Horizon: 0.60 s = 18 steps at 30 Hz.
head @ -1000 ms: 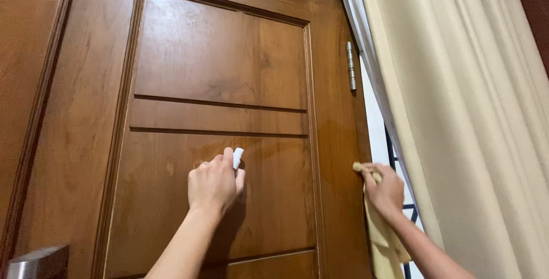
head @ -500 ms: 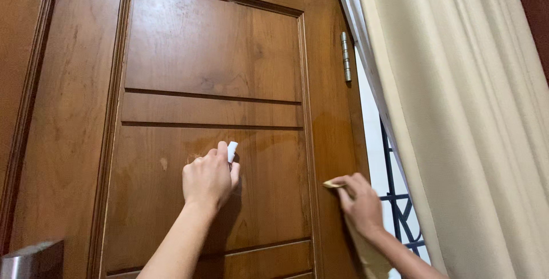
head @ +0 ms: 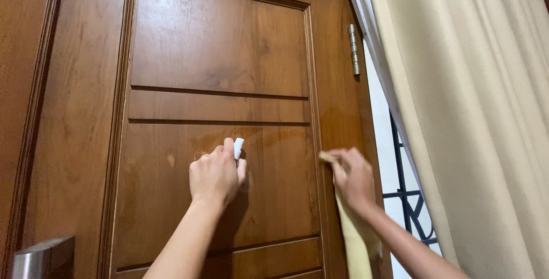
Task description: The person cleans a wooden door by spraying a liquid from a bottle onto the surface and wiping the wood with a yellow cloth.
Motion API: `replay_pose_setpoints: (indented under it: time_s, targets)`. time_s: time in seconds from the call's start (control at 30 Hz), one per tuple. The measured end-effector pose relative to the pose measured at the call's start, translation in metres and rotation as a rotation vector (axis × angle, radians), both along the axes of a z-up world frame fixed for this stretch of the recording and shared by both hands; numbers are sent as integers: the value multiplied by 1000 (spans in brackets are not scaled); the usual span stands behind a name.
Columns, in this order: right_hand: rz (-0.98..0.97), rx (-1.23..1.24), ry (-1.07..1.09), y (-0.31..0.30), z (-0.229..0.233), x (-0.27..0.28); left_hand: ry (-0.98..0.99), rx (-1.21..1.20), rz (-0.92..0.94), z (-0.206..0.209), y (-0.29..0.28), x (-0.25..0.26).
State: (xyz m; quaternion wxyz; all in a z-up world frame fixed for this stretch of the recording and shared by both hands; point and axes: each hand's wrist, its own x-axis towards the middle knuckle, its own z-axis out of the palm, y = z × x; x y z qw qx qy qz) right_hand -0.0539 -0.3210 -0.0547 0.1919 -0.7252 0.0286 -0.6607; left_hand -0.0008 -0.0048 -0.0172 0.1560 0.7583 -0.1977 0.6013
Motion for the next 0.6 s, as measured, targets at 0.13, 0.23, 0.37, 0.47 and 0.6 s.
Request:
replay_pose_setpoints:
  time_s: [0.13,0.23,0.37,0.47,0.6]
  targets:
    - [-56,-217,97,-21,-47,-26,6,0,0,0,0,1]
    - [-202,65,175,-49,-43,-42,-40,-18,-7,-2,-1,2]
    - [-211,131,-116,-62,2,-31,-38,-16,-4,0,-2,3]
    - [-163,37,-276,-43,22,-18,-27,-16,-2,-2,-1,2]
    - [-51,94,-22,7,8,-5,-22,-20,-23,-1,-1,2]
